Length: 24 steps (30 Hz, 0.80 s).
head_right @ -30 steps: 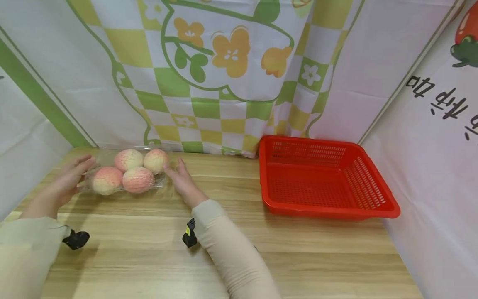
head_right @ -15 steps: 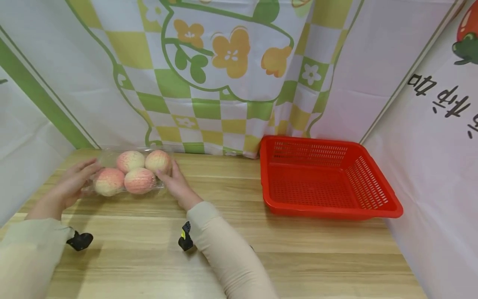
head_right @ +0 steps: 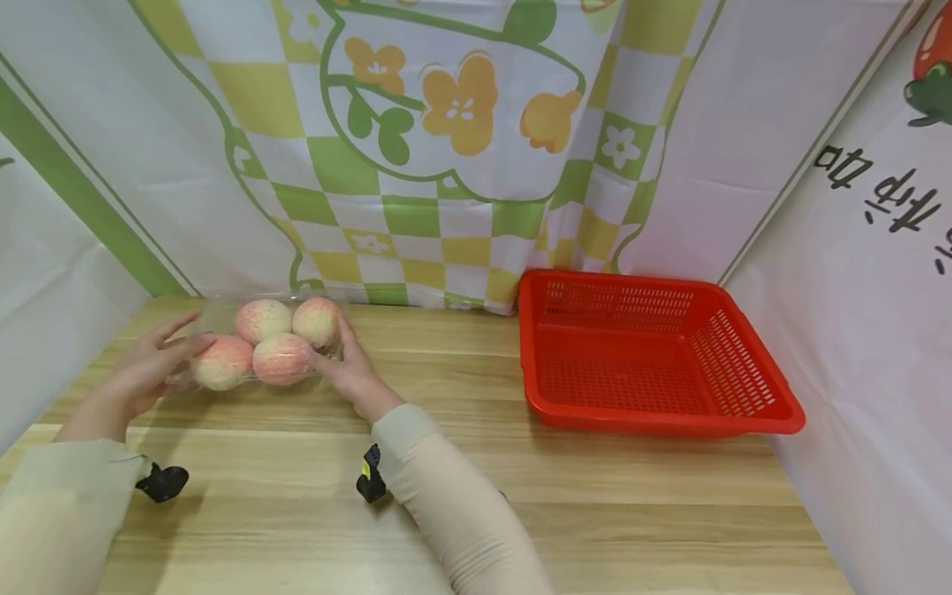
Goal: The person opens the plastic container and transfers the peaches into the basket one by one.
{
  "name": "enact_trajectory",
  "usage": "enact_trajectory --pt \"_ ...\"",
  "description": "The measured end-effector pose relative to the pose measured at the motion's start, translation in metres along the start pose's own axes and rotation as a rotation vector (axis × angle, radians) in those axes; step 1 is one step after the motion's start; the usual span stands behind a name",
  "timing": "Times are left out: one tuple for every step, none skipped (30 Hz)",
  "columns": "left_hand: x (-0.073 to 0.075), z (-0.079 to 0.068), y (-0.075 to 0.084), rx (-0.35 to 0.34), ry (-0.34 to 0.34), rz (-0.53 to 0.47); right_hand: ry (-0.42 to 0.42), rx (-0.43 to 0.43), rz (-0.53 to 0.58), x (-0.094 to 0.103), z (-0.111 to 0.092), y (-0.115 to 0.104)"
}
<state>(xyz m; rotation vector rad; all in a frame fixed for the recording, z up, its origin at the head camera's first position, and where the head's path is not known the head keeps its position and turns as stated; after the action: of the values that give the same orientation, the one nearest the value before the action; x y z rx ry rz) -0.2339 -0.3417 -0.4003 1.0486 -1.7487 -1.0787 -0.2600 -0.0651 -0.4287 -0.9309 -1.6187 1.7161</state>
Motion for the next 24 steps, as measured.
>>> enact_trajectory --pt "0.000 0.000 0.000 -0.003 -0.001 -0.005 0.000 -0.007 0.005 0.000 0.000 0.000" --pt "0.000 0.000 0.000 -0.006 0.000 -0.004 0.008 -0.020 0.004 0.000 -0.001 0.000" --pt "-0.001 0.000 0.001 -0.009 0.001 -0.002 0.019 -0.033 0.000 0.000 -0.001 0.000" --pt "-0.001 0.000 0.001 -0.011 0.000 0.005 0.027 -0.043 0.003 0.000 -0.002 0.000" --pt "-0.002 0.000 0.001 -0.010 -0.001 0.010 0.033 -0.055 0.003 0.000 -0.003 0.000" --pt "-0.003 0.000 0.002 -0.012 -0.006 0.016 0.041 -0.063 0.003 0.000 -0.004 0.000" --pt "-0.004 0.000 0.002 -0.013 -0.008 0.022 0.045 -0.063 0.004 0.000 -0.004 0.000" --pt "-0.005 0.000 0.003 -0.013 -0.011 0.029 0.052 -0.068 -0.001 0.000 -0.005 0.000" --pt "-0.007 0.000 0.004 -0.013 -0.016 0.033 0.057 -0.067 -0.001 -0.001 -0.006 -0.001" --pt "-0.008 0.000 0.004 -0.014 -0.021 0.039 0.055 -0.061 0.003 0.000 -0.006 -0.001" --pt "-0.009 0.000 0.005 -0.013 -0.025 0.039 0.055 -0.055 0.003 0.000 -0.007 -0.001" --pt "-0.010 0.000 0.006 -0.014 -0.029 0.042 0.056 -0.050 0.002 0.000 -0.007 -0.001" --pt "-0.011 0.000 0.006 -0.015 -0.033 0.042 0.052 -0.040 0.000 0.001 -0.008 -0.001" --pt "-0.013 0.000 0.007 -0.014 -0.038 0.041 0.052 -0.036 -0.003 0.002 -0.009 -0.002" --pt "-0.014 -0.001 0.008 -0.016 -0.043 0.036 0.049 -0.027 0.000 0.003 -0.009 -0.002" --pt "-0.016 -0.001 0.009 -0.019 -0.048 0.032 0.047 -0.019 -0.004 0.005 -0.011 -0.003" --pt "-0.017 -0.001 0.010 -0.021 -0.054 0.028 0.046 -0.018 -0.006 0.006 -0.012 -0.003" --pt "-0.019 -0.001 0.011 -0.024 -0.057 0.027 0.049 -0.019 -0.011 0.008 -0.013 -0.004" --pt "-0.021 -0.001 0.012 -0.026 -0.060 0.028 0.050 -0.020 -0.015 0.009 -0.015 -0.004" --pt "-0.022 -0.001 0.013 -0.030 -0.061 0.033 0.052 -0.025 -0.016 0.010 -0.016 -0.005" --pt "-0.024 -0.001 0.013 -0.035 -0.062 0.042 0.053 -0.027 -0.019 0.011 -0.018 -0.006" --pt "-0.025 -0.001 0.014 -0.038 -0.061 0.050 0.056 -0.032 -0.024 0.012 -0.019 -0.007" --pt "-0.027 0.000 0.014 -0.041 -0.061 0.065 0.058 -0.035 -0.028 0.013 -0.021 -0.008" --pt "-0.028 0.001 0.015 -0.047 -0.062 0.079 0.063 -0.036 -0.034 0.015 -0.022 -0.008"
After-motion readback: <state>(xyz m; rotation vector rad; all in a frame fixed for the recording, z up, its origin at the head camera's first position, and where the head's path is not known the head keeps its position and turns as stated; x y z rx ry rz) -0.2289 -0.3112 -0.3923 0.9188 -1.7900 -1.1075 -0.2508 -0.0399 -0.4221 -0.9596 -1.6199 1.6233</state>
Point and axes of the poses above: each hand's wrist, its own z-axis towards the middle knuckle, its own x-axis out of the back of the hand, y = z × x, the point moved 1 cm from there along z, towards the middle knuckle, and after that the axes turned 12 degrees about -y, right-handed, at the moved point
